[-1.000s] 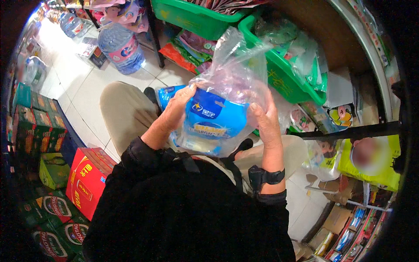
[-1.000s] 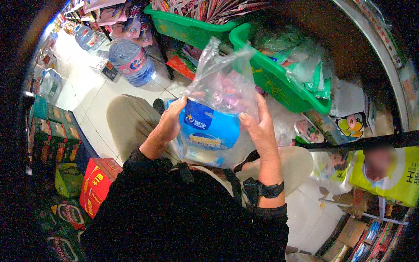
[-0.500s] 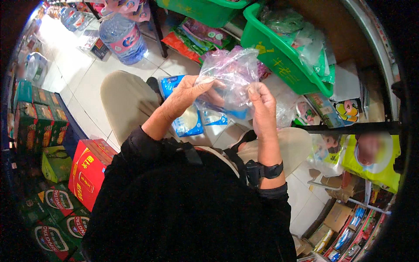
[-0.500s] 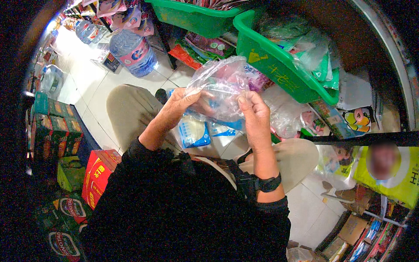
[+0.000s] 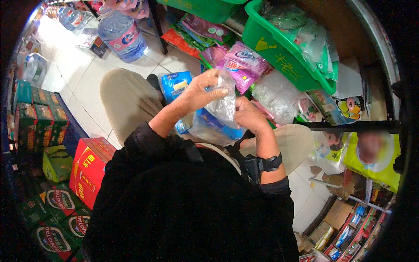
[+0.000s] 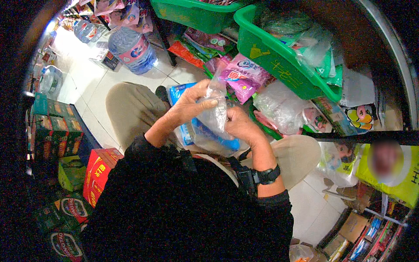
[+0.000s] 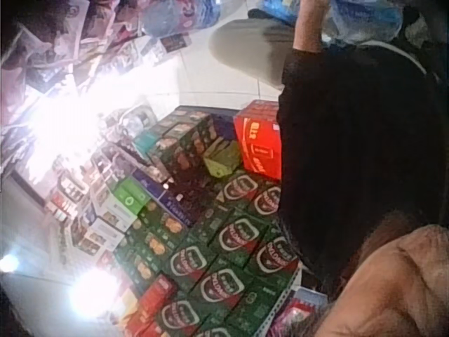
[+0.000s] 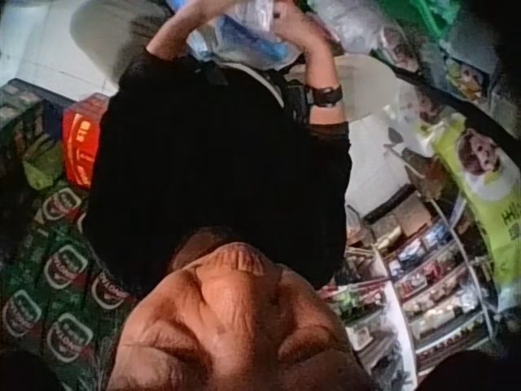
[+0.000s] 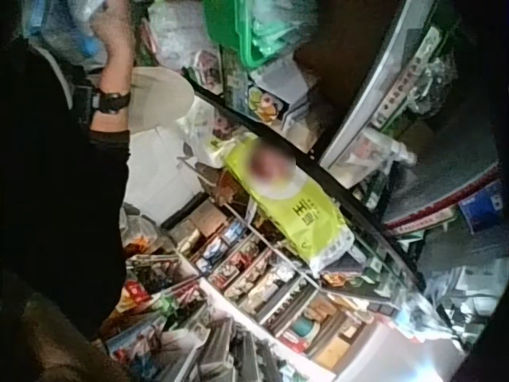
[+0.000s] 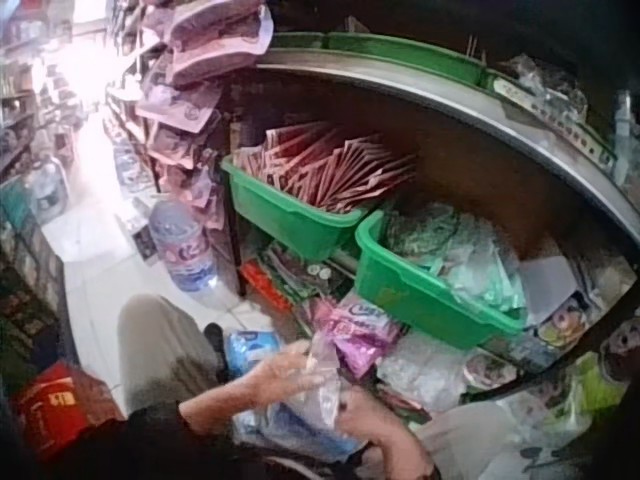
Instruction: The person sits on the floor and organizes various packaged goods on a low shelf. They pick up items such as plastic bags, gloves, and a green container, inspect them, and place them into green plastic bins or back onto the shelf.
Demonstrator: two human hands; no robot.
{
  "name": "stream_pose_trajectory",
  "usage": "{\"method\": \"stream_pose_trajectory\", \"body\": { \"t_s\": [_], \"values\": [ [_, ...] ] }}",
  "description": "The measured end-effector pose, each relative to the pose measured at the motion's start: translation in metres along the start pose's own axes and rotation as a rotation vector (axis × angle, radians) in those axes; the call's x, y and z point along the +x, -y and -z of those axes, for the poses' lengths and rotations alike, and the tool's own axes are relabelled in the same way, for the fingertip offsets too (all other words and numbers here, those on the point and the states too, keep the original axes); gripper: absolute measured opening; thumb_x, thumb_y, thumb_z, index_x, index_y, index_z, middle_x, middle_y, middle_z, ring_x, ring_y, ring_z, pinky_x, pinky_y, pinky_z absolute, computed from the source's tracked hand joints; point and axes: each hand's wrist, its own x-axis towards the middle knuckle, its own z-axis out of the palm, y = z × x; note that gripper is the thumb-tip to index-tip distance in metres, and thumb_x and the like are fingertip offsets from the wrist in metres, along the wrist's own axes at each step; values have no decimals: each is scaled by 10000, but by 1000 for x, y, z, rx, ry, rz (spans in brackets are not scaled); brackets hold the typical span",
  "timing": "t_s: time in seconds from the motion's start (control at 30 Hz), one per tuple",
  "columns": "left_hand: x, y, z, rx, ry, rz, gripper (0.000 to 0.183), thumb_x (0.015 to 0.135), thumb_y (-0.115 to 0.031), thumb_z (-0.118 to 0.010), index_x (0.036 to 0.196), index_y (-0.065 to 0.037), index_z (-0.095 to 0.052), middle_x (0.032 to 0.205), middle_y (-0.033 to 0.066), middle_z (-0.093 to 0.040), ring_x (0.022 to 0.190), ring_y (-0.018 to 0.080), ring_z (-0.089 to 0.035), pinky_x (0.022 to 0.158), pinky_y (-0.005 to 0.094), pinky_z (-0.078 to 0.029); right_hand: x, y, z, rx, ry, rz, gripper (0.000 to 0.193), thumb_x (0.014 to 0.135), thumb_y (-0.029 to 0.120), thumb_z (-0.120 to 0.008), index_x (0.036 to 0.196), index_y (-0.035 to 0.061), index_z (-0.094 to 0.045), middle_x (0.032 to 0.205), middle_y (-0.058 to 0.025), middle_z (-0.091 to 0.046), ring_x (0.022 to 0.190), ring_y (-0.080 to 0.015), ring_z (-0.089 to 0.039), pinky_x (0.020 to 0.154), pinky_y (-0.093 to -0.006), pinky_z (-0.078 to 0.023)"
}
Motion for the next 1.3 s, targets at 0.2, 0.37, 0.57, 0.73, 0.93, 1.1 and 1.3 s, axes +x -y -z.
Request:
{"method": "stream_pose_trajectory", "body": {
  "t_s": [0.2, 0.37, 0.57, 0.73, 0.93, 1.1, 1.3],
  "values": [
    [-2, -11, -4, -167, -15, 478, 230, 921, -242, -650, 989, -23, -675, 828, -9, -657, 743, 100, -578, 683, 299, -483, 2, -15, 4, 240, -163, 214, 228, 834, 194, -709, 995, 37, -673, 775, 36, -589, 688, -50, -529, 614, -233, -441],
    [-3, 5, 0, -374, -4, 809, 243, 897, -218, -682, 1047, -29, -655, 916, 24, -656, 807, 121, -614, 696, 287, -498, -11, 2, -2, 606, -92, 418, 519, 805, 210, -751, 1246, 47, -533, 1149, -29, -542, 961, -88, -531, 844, -253, -448],
    [-1, 39, 8, -351, 298, 740, 232, 861, -200, -679, 1020, -32, -668, 931, 51, -662, 815, 114, -610, 692, 299, -502, 3, -4, 1, -364, -376, 500, 303, 766, 82, -724, 1047, 12, -635, 1026, -88, -649, 953, -215, -617, 876, -335, -479],
    [29, 14, 27, -144, 18, 277, 614, 887, -423, -683, 1301, -2, -516, 1162, 107, -609, 1099, 204, -553, 920, 333, -474, 3, -4, 12, -5, -481, 365, 134, 897, 100, -638, 1006, 24, -656, 989, 6, -653, 895, -94, -581, 808, -260, -476],
    [34, -7, 41, -402, 356, 339, 803, 813, -351, -753, 1441, -29, -371, 1336, 127, -527, 1234, 220, -505, 1041, 374, -425, 15, 2, 32, 304, -623, 577, 167, 954, 202, -591, 935, 44, -639, 828, 54, -586, 760, -37, -482, 666, -208, -410],
    [40, 0, 24, -613, 256, 372, 750, 774, -229, -797, 1402, -34, -436, 1293, 111, -567, 1142, 200, -575, 986, 363, -486, 22, 17, 34, 373, -711, 650, 157, 944, 190, -609, 910, 37, -627, 820, 55, -579, 718, -23, -455, 625, -192, -383],
    [19, -10, 1, -684, 179, 634, 442, 805, -163, -777, 1199, -25, -633, 1051, 56, -692, 931, 153, -650, 886, 346, -525, 23, -2, 29, 238, -764, 532, 130, 916, 112, -598, 1020, 40, -623, 896, 3, -616, 776, -59, -532, 686, -214, -442]
  ]
}}
